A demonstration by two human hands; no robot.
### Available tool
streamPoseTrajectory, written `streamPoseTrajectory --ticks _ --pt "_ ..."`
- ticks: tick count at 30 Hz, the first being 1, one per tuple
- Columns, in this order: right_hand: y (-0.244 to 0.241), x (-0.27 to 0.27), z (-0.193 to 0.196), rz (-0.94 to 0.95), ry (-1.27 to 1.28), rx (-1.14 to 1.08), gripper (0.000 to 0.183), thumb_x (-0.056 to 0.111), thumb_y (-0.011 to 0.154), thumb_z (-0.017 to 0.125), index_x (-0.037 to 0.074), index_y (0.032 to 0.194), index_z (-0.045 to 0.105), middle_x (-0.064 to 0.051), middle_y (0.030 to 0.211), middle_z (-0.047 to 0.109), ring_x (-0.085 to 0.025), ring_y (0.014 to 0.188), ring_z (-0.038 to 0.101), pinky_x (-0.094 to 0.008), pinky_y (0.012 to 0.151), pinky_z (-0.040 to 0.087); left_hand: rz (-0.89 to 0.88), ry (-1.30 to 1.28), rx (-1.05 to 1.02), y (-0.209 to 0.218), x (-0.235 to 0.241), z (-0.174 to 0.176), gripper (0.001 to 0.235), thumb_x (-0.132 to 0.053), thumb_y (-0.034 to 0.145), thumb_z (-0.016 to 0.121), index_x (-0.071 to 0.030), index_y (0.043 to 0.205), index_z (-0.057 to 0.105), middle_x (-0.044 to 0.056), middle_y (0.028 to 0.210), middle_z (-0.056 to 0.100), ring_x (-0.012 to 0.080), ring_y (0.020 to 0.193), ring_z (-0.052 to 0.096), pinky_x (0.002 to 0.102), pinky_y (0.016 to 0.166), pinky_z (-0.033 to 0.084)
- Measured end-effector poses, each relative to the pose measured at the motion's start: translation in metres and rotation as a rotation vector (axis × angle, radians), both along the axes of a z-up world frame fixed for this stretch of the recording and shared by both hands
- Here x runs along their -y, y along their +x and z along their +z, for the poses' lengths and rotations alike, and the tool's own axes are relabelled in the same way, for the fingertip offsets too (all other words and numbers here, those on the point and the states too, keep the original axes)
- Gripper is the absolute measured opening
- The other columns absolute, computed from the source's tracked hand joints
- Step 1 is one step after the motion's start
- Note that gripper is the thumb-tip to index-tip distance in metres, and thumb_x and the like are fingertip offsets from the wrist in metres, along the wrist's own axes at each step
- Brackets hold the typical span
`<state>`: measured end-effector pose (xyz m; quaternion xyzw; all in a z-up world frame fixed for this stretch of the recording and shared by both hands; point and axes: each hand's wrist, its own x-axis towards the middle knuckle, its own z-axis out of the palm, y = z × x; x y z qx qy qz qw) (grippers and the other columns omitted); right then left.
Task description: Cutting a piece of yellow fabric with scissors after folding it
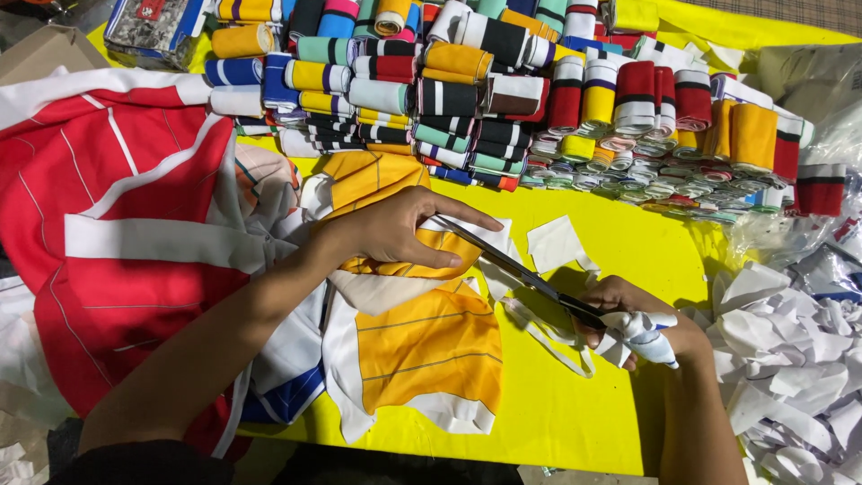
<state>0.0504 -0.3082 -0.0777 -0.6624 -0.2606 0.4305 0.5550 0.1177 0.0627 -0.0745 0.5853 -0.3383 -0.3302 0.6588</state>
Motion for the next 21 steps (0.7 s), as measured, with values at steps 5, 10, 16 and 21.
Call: streamPoseTrajectory --ticks 5,10,16,21 --pt "0.003 -0.001 -0.009 -0.002 0.026 0.009 0.024 0.018 0.082 0.081 0.002 0.067 0.071 -0.005 0.050 0.064 -0.011 0.039 0.063 -0.024 0.034 0.049 -0.007 -0.017 0.005 0.000 0.000 -0.001 0.060 -0.010 0.084 0.082 -0.006 0.141 0.062 0.019 0.141 0.064 0.0340 0.132 0.060 0.048 0.117 0.043" --pt "0.005 -0.001 -0.020 -0.004 0.052 0.019 0.020 0.013 0.078 0.082 0.002 0.066 0.071 -0.006 0.049 0.065 -0.013 0.036 0.065 -0.025 0.031 0.050 -0.015 -0.021 -0.002 0.000 -0.001 0.000 0.060 -0.011 0.085 0.082 -0.006 0.141 0.061 0.020 0.142 0.063 0.0352 0.133 0.060 0.048 0.117 0.043" --pt "0.005 0.000 -0.031 -0.016 0.088 0.026 0.016 0.006 0.073 0.084 0.003 0.064 0.071 -0.008 0.047 0.067 -0.014 0.032 0.067 -0.026 0.026 0.050 -0.018 -0.017 -0.012 -0.001 -0.002 0.003 0.060 -0.012 0.086 0.081 -0.006 0.142 0.061 0.022 0.143 0.062 0.0377 0.134 0.059 0.049 0.117 0.044" --pt "0.001 -0.014 0.006 -0.029 0.026 -0.038 0.031 0.004 0.084 0.074 0.001 0.056 0.064 -0.003 0.040 0.061 -0.005 0.030 0.055 -0.016 0.033 0.040 -0.022 -0.005 -0.007 0.001 -0.002 0.000 0.061 -0.013 0.085 0.082 -0.006 0.142 0.061 0.021 0.144 0.061 0.0382 0.135 0.058 0.050 0.118 0.041"
